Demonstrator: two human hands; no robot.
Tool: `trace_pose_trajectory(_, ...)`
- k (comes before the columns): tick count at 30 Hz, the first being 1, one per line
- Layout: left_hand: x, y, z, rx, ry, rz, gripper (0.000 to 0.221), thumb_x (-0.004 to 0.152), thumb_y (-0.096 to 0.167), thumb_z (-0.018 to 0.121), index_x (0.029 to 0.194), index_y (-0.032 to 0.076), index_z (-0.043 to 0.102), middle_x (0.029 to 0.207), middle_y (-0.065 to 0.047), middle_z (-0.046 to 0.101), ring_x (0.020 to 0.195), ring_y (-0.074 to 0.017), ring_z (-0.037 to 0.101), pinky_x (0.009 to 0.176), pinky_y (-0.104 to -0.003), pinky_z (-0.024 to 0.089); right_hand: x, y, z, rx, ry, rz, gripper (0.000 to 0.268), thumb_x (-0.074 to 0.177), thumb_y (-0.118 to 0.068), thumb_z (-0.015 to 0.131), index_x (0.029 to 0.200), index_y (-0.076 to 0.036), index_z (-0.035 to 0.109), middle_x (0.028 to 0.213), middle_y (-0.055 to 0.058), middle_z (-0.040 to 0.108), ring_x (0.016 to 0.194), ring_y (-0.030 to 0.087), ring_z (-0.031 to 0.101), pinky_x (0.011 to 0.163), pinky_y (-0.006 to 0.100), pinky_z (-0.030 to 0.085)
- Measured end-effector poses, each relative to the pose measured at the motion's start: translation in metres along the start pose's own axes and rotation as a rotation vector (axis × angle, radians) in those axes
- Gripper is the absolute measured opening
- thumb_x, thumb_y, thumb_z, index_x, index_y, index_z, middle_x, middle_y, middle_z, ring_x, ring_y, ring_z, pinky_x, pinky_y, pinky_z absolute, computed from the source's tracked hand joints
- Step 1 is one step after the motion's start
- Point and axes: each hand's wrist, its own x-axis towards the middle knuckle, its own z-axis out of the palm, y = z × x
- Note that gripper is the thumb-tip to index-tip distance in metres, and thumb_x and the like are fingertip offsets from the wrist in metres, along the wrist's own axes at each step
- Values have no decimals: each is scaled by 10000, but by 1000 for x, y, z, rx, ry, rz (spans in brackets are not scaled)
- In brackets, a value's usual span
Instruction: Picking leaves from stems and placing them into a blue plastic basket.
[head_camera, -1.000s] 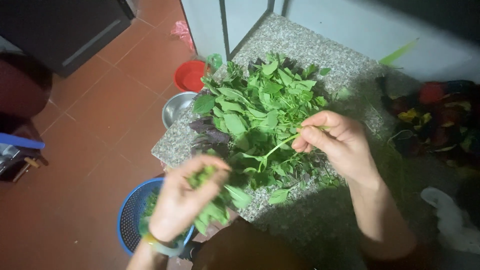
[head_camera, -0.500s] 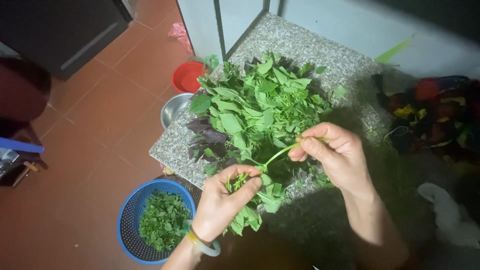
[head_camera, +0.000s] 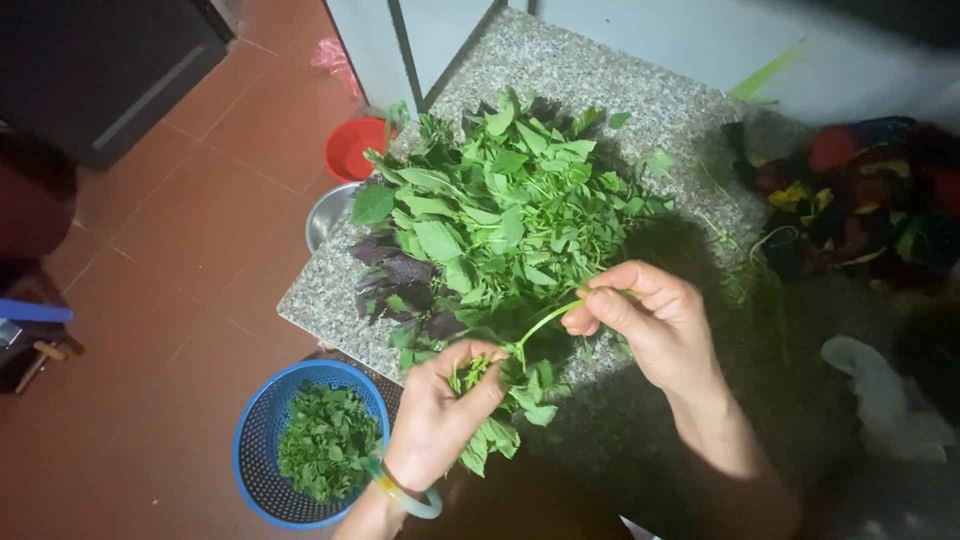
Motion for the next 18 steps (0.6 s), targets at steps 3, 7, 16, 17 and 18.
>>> trace_pose_trajectory(3,0,3,-1,-34,-17,-14,167,926,263,716,1042,156,771,966,18,818,846,-100,764,852,-292,638,-2,-2,0,-34,10,9,104,993,-28,670,1091,-25,702,847,142,800,761,225,809,703,290,686)
trace_pose_trajectory(7,-1,-13,4,-111,2,16,106,963,177,615,948,162,718,798,51,686,662,-60,602,657,-222,563,-3,-3,2,-105,-37,-15,95,1000,-50,670,1087,-34,707,857,123,810,767,199,824,701,262,699)
trace_pose_trajectory(16,-8,-6,-42,34,188,110,87,978,135,574,1055,129,614,874,35,662,684,-63,601,615,-211,554,-10,0,-12,-352,-64,-55,69,985,-19,668,1016,-35,728,819,89,814,731,142,827,639,190,700)
trace_pose_trajectory(17,-8,-4,-37,32,185,110,87,978,135,574,1055,129,614,874,35,662,684,-63,601,615,-211,554,-12,-1,-1,-354,-62,-53,69,985,-19,668,1016,-35,728,819,89,814,731,142,827,639,190,700)
trace_pose_trajectory(18,-9,-3,-30,86,56,182,188,998,146,578,1166,79,630,882,18,697,646,-57,632,581,-179,601,-15,-2,9,-335,-79,35,64,958,-34,700,996,-38,751,810,94,836,710,155,848,625,194,711)
